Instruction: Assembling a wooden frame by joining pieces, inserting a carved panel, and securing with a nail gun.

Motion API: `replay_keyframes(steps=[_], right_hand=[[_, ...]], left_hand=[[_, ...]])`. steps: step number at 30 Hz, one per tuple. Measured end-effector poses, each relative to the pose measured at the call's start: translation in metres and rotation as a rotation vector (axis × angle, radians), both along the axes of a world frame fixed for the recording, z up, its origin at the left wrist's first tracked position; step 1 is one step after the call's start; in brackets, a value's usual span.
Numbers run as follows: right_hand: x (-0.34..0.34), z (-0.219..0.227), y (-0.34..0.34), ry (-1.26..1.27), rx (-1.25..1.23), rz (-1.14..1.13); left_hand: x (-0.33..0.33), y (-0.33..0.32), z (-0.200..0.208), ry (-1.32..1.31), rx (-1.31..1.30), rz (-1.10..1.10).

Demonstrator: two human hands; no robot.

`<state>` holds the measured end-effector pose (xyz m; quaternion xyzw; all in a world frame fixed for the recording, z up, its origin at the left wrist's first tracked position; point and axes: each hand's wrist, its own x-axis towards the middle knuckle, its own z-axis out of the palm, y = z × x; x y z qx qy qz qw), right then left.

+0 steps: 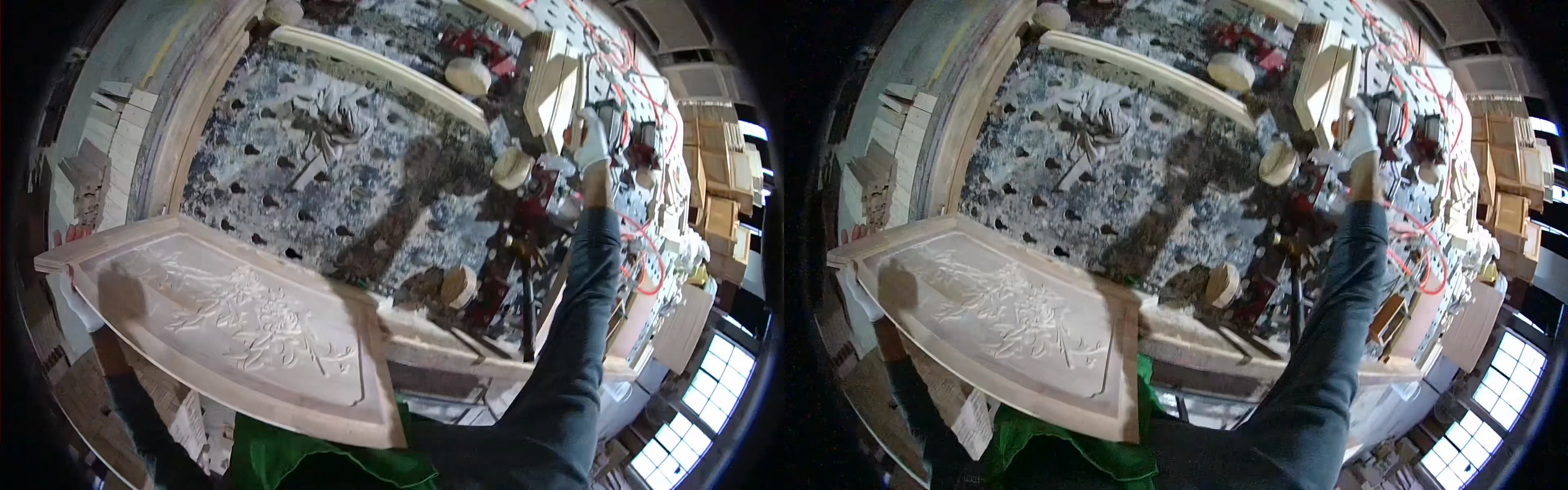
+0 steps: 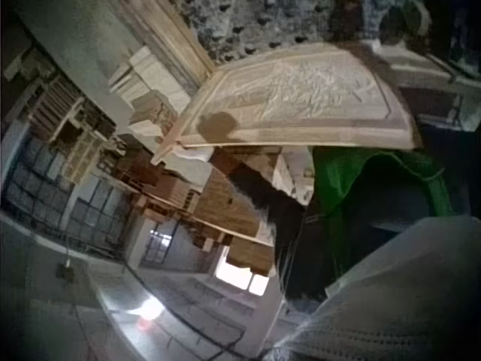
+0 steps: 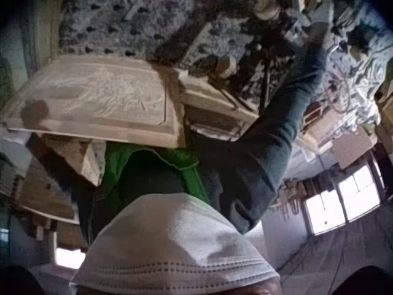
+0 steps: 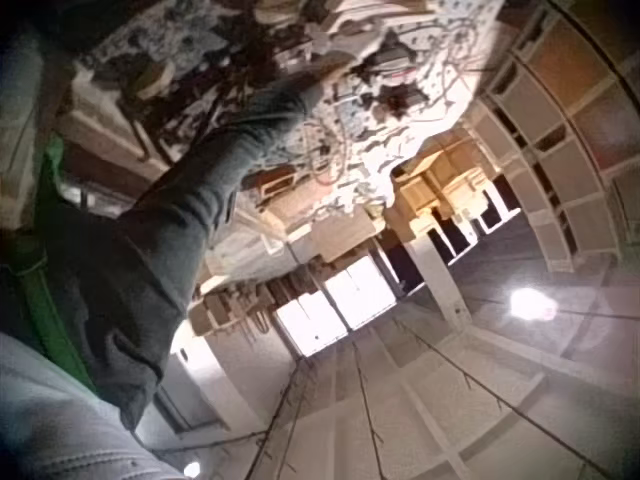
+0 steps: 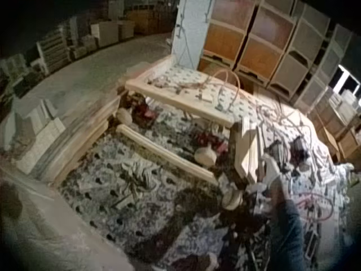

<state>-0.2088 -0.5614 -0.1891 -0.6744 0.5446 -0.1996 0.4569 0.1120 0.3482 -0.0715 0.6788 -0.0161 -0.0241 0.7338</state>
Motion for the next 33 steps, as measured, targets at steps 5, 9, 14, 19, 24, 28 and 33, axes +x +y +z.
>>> replay_keyframes(steps=[5,9,14,19,24,28,33], right_hand=[[-0.079,0.078,0.128,-0.553,0.363,0.062],[-0.138,0.168,0.282,-0.652,0.505,0.340],[-0.133,0.221,0.433,0.078,0.441,0.185],[-0.122,0.234,0.507,0.392,0.840,0.137],[-0.104,0.237,0.499,0.621,0.955,0.316],[-0.100,0.230,0.491,0.645,0.954,0.382],[-0.091,0.223,0.472,0.663,0.949,0.459]], left_hand=[[-0.015,-0.049,0.041,-0.189,-0.250,-0.793],[-0.039,0.005,-0.009,0.056,0.294,-0.151],[-0.016,0.046,-0.023,0.028,0.136,-0.212],[-0.008,-0.033,-0.043,-0.103,-0.498,-0.491],[-0.013,-0.049,-0.059,-0.097,-0.563,-0.553],[-0.017,-0.047,-0.055,-0.057,-0.483,-0.604],[-0.024,-0.044,-0.048,-0.003,-0.363,-0.674]])
